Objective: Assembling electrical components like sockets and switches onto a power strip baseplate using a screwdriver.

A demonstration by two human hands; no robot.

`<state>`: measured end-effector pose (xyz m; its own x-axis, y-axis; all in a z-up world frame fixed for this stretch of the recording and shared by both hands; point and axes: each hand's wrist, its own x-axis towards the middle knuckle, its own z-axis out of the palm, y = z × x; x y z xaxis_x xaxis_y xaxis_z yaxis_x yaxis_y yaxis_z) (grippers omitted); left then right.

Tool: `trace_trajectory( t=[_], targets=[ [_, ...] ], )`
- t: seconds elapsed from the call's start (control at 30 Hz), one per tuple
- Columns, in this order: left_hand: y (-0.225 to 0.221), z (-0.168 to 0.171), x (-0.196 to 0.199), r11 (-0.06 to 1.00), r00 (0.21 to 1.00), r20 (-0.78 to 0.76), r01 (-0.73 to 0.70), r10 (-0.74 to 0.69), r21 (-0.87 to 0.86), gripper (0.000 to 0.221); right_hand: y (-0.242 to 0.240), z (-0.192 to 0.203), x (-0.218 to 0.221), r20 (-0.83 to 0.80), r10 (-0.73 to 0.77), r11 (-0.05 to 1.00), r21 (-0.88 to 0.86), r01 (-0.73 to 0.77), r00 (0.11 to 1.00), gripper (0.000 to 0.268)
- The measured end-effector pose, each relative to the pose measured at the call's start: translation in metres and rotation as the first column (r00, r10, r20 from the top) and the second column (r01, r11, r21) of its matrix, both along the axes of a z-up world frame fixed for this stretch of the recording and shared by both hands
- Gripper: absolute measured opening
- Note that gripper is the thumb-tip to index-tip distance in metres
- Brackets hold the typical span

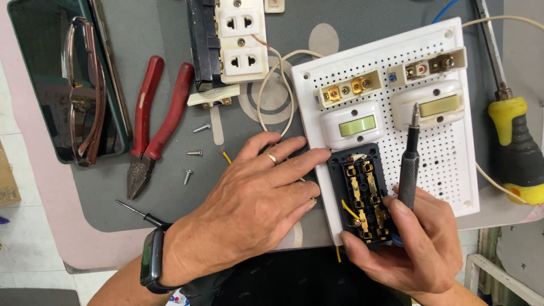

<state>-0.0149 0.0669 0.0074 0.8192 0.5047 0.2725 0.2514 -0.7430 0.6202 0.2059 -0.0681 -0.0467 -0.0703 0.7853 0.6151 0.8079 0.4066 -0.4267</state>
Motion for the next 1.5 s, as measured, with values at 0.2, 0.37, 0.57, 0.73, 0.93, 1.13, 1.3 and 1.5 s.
trace_trajectory(
  t=[0.2,0.37,0.57,0.73,0.93,1.13,1.3,1.5],
  targets=[
    [0.002,0.004,0.001,0.997,0.998,0.043,-0.051,0.054,-0.055,0.007,0.008,0.002,-0.008,-0.067,-0.024,0.999,0.019,0.026,0.997,0.054],
    [-0.002,0.015,0.012,0.953,0.957,0.106,-0.251,0.271,-0.173,0.011,0.009,0.002,-0.007,-0.083,-0.003,1.000,0.011,0.004,0.997,0.053],
    [-0.003,0.009,0.025,0.964,0.964,0.007,-0.266,0.266,0.015,0.005,0.009,0.003,-0.007,-0.073,0.010,1.000,0.025,-0.008,0.997,0.054],
    [-0.002,0.008,0.031,0.952,0.967,-0.061,-0.231,0.248,0.202,0.023,0.008,0.003,-0.009,-0.069,-0.038,0.999,0.016,0.039,0.997,0.053],
    [-0.003,0.023,0.038,0.851,0.939,-0.307,0.031,0.155,0.524,0.018,0.008,0.003,-0.008,-0.063,-0.028,1.000,0.009,0.029,0.998,0.053],
    [0.003,0.019,0.029,0.893,0.976,-0.205,0.032,0.069,0.449,0.012,0.008,0.008,-0.010,-0.030,-0.069,0.998,0.008,0.069,0.997,0.052],
    [-0.010,-0.004,0.029,0.965,0.989,0.004,-0.143,0.145,0.221,0.013,0.006,0.009,-0.006,-0.008,-0.046,0.999,0.021,0.047,0.999,0.056],
    [-0.013,-0.016,0.029,0.971,0.971,0.100,-0.227,0.219,0.077,0.013,-0.004,0.021,0.003,-0.164,0.023,0.999,-0.041,-0.030,0.986,0.060]
  ],
)
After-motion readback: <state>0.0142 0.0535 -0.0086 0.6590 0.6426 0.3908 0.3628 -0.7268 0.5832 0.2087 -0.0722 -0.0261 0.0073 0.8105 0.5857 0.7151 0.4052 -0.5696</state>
